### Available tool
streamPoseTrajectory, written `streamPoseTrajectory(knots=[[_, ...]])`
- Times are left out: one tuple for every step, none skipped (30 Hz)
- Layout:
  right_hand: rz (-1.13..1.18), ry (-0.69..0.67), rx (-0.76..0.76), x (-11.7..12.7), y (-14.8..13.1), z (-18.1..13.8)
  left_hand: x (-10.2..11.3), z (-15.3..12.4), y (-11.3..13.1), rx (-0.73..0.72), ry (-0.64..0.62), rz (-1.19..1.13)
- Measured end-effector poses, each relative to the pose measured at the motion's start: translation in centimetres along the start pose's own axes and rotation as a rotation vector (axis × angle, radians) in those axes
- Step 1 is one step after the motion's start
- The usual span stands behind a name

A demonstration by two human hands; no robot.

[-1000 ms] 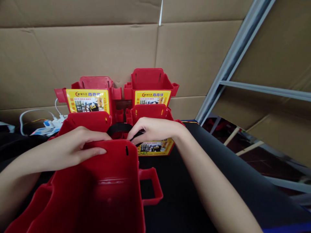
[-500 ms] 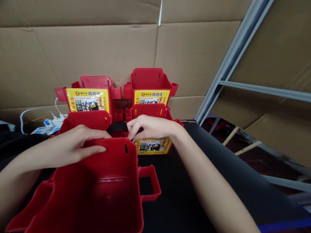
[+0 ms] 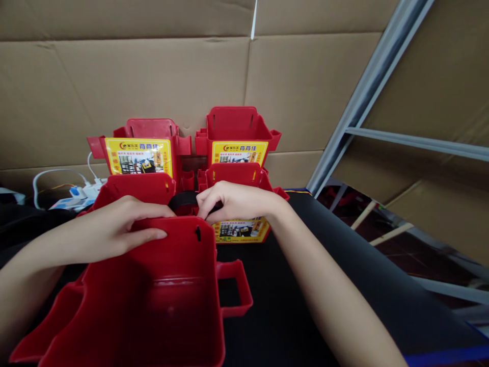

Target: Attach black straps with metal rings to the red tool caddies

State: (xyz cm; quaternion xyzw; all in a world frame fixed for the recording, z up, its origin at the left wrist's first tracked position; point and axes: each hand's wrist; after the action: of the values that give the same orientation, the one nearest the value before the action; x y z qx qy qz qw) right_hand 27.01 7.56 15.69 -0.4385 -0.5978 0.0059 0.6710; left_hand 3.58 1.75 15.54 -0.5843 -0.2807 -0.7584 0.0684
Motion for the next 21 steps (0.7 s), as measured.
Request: streamPoseTrajectory(knots=[[0.005, -0.002, 0.002, 0.1, 0.1, 0.0, 0.0, 0.0, 0.0, 0.002, 0.001, 0.006], [0.008, 0.001, 0.006, 0.2, 0.2, 0.0, 0.0, 0.0, 0.0, 0.001, 0.004, 0.009], [0.009, 0.006, 0.012, 0.3, 0.2, -0.1, 0.1, 0.0, 0.1, 0.001, 0.007, 0.012], [0.009, 0.008, 0.019, 0.3, 0.2, -0.1, 0.1, 0.0, 0.1, -0.001, 0.007, 0.013], [0.008, 0.004, 0.026, 0.3, 0.1, 0.0, 0.2, 0.0, 0.1, -0.001, 0.005, 0.010], [0.008, -0.006, 0.030, 0.3, 0.0, 0.0, 0.3, 0.0, 0.2, -0.003, 0.003, 0.004], [0.007, -0.018, 0.031, 0.2, -0.1, 0.0, 0.3, 0.1, 0.2, -0.005, -0.001, -0.005], [0.006, -0.029, 0.022, 0.1, -0.3, 0.1, 0.3, 0.1, 0.1, -0.005, 0.000, -0.013], [0.004, -0.036, 0.010, 0.0, -0.4, 0.1, 0.3, 0.1, 0.1, -0.005, -0.001, -0.022], [0.003, -0.039, -0.001, 0.0, -0.5, 0.1, 0.3, 0.1, 0.1, -0.009, -0.003, -0.032], [0.005, -0.035, -0.011, -0.1, -0.6, 0.0, 0.3, 0.1, 0.0, -0.012, -0.003, -0.036], [0.014, -0.028, -0.015, -0.1, -0.7, -0.2, 0.2, 0.1, -0.1, -0.016, -0.002, -0.036], [0.027, -0.016, -0.016, -0.1, -0.8, -0.4, 0.1, 0.1, -0.1, -0.018, 0.003, -0.028], [0.037, 0.004, -0.013, 0.0, -0.9, -0.7, 0.1, 0.1, -0.2, -0.019, 0.012, -0.015], [0.036, 0.032, -0.008, 0.1, -1.1, -1.0, 0.0, 0.0, -0.3, -0.020, 0.025, 0.000], [0.019, 0.064, -0.005, 0.2, -1.3, -1.3, -0.1, 0.0, -0.3, -0.021, 0.039, 0.015], [-0.013, 0.088, 0.000, 0.3, -1.6, -1.6, -0.1, -0.1, -0.4, -0.025, 0.049, 0.025], [-0.057, 0.100, 0.010, 0.3, -2.0, -1.8, -0.2, -0.1, -0.4, -0.035, 0.058, 0.028], [-0.106, 0.101, 0.018, 0.2, -2.4, -2.0, -0.2, -0.2, -0.4, -0.044, 0.064, 0.025], [-0.154, 0.093, 0.023, 0.1, -2.8, -2.1, -0.2, -0.2, -0.4, -0.054, 0.062, 0.017], [-0.199, 0.085, 0.021, 0.0, -3.2, -2.1, -0.1, -0.2, -0.3, -0.062, 0.058, 0.008]])
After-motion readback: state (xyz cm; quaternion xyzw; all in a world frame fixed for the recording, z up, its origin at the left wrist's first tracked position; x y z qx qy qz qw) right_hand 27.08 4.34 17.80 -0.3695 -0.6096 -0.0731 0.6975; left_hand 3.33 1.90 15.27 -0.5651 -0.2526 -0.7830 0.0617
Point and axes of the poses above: each hand's wrist, its own z-axis towards the middle knuckle, its own x-axis out of the back of the hand, y = z × x, and after that the axes turned 15 degrees about -x, right-handed
